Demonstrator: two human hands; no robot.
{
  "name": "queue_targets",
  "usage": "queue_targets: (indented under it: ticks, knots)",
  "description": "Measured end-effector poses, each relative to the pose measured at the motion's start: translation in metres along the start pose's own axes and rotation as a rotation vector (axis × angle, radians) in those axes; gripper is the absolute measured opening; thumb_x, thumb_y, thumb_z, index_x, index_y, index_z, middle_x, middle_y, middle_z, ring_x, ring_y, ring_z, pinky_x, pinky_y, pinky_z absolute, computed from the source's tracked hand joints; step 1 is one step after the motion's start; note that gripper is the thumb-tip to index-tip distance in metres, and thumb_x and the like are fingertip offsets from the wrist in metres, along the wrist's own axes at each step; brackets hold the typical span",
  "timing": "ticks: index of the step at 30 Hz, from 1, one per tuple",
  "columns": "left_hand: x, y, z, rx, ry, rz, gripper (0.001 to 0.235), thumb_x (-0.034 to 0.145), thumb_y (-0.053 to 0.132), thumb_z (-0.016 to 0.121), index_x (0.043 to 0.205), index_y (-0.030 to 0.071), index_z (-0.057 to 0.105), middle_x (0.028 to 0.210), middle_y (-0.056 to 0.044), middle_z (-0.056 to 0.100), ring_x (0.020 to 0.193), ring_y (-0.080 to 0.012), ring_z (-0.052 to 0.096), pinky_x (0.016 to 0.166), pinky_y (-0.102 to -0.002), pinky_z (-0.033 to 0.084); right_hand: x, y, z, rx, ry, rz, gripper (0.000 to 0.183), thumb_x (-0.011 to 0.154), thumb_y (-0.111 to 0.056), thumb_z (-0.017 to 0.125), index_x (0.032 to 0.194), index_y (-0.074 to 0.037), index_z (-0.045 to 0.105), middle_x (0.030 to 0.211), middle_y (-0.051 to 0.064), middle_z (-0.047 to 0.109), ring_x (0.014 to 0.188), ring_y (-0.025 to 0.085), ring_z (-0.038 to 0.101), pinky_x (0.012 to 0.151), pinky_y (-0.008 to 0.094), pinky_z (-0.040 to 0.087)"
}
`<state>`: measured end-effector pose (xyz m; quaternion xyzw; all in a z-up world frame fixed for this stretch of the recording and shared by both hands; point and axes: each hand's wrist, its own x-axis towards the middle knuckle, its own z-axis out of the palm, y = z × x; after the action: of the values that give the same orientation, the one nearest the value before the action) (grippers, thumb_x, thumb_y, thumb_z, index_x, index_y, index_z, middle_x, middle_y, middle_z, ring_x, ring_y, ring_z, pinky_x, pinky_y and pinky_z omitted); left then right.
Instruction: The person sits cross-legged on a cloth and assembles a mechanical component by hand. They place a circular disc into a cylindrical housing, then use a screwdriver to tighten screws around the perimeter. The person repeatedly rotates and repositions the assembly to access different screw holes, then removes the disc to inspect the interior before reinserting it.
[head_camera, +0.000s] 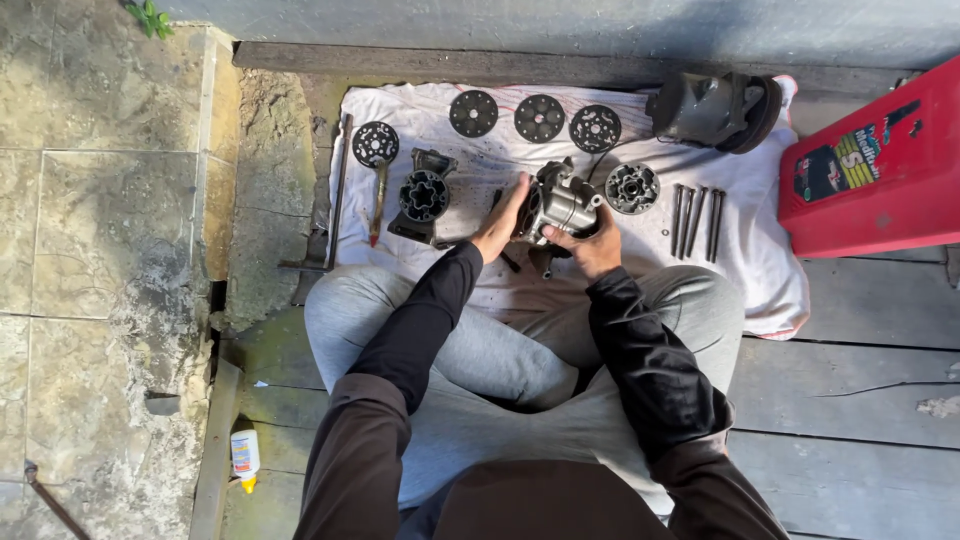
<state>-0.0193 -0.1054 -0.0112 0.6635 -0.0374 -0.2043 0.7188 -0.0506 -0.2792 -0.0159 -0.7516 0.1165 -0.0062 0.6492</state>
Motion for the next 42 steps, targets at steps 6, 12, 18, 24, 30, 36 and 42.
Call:
queue_targets:
  ticks: [6, 12, 18, 24, 30, 36, 42]
  knots:
    - [0.015, -0.009, -0.011, 0.016, -0.157, 0.120, 0.097, 0.086, 0.046, 0.091, 0.156, 0.004, 0.037, 0.151, -0.027, 0.048, 0.144, -0.0410, 0.040, 0.118, -0.054, 0.034, 0.005, 0.018, -0.011, -0.021, 0.097, -0.182, 0.091, 0.052, -0.031, 0.107, 0.124, -0.002, 0.061, 0.109, 0.022, 0.067, 0.107, 0.033, 0.064, 0.098, 0.046, 0.048]
    - [0.001, 0.023, -0.008, 0.166, -0.196, 0.111, 0.127, 0.063, 0.028, 0.102, 0.159, -0.003, 0.026, 0.155, -0.030, 0.042, 0.148, -0.0451, 0.035, 0.123, -0.054, 0.030, 0.014, 0.026, -0.023, -0.021, -0.028, -0.158, 0.074, 0.070, -0.032, 0.100, 0.127, -0.005, 0.061, 0.113, 0.023, 0.067, 0.110, 0.034, 0.066, 0.088, 0.044, 0.056]
    - [0.008, 0.008, -0.021, 0.145, -0.168, 0.017, 0.109, 0.075, 0.040, 0.091, 0.157, -0.004, 0.034, 0.145, -0.030, 0.053, 0.135, -0.0429, 0.052, 0.106, -0.052, 0.046, 0.027, 0.022, -0.049, -0.201, -0.215, 0.016, 0.061, 0.107, -0.050, 0.051, 0.145, -0.003, 0.052, 0.142, 0.028, 0.054, 0.139, 0.040, 0.044, 0.117, 0.052, 0.033]
    - [-0.012, 0.035, -0.007, 0.132, -0.171, -0.041, 0.115, 0.079, 0.054, 0.084, 0.158, -0.009, 0.030, 0.153, -0.039, 0.039, 0.143, -0.0524, 0.041, 0.109, -0.056, 0.044, 0.027, 0.039, -0.046, -0.206, -0.162, -0.204, 0.055, 0.109, -0.044, 0.050, 0.143, -0.002, 0.055, 0.135, 0.029, 0.059, 0.133, 0.044, 0.048, 0.110, 0.054, 0.040]
    - [-0.008, 0.023, -0.004, 0.128, -0.154, 0.065, 0.109, 0.081, 0.042, 0.089, 0.156, -0.011, 0.030, 0.152, -0.041, 0.038, 0.143, -0.0563, 0.037, 0.116, -0.060, 0.036, 0.027, 0.043, -0.044, -0.176, -0.185, -0.297, 0.053, 0.110, -0.039, 0.048, 0.144, 0.002, 0.053, 0.134, 0.033, 0.058, 0.132, 0.048, 0.047, 0.109, 0.058, 0.039]
    - [-0.012, 0.025, 0.001, 0.427, 0.005, 0.241, 0.114, 0.067, 0.036, 0.094, 0.157, -0.001, 0.034, 0.137, -0.032, 0.055, 0.130, -0.0503, 0.055, 0.108, -0.056, 0.050, -0.003, -0.013, -0.027, -0.129, -0.211, -0.135, 0.080, 0.094, -0.052, 0.070, 0.146, 0.004, 0.044, 0.134, 0.036, 0.055, 0.127, 0.053, 0.051, 0.104, 0.061, 0.042]
    - [-0.003, -0.006, 0.011, 0.635, 0.086, 0.437, 0.119, 0.061, 0.027, 0.090, 0.163, 0.011, 0.029, 0.132, -0.027, 0.053, 0.125, -0.0489, 0.058, 0.102, -0.054, 0.054, -0.004, -0.031, -0.009, -0.108, -0.048, -0.026, 0.104, 0.067, -0.049, 0.095, 0.142, -0.002, 0.040, 0.135, 0.035, 0.054, 0.131, 0.049, 0.051, 0.111, 0.057, 0.039]
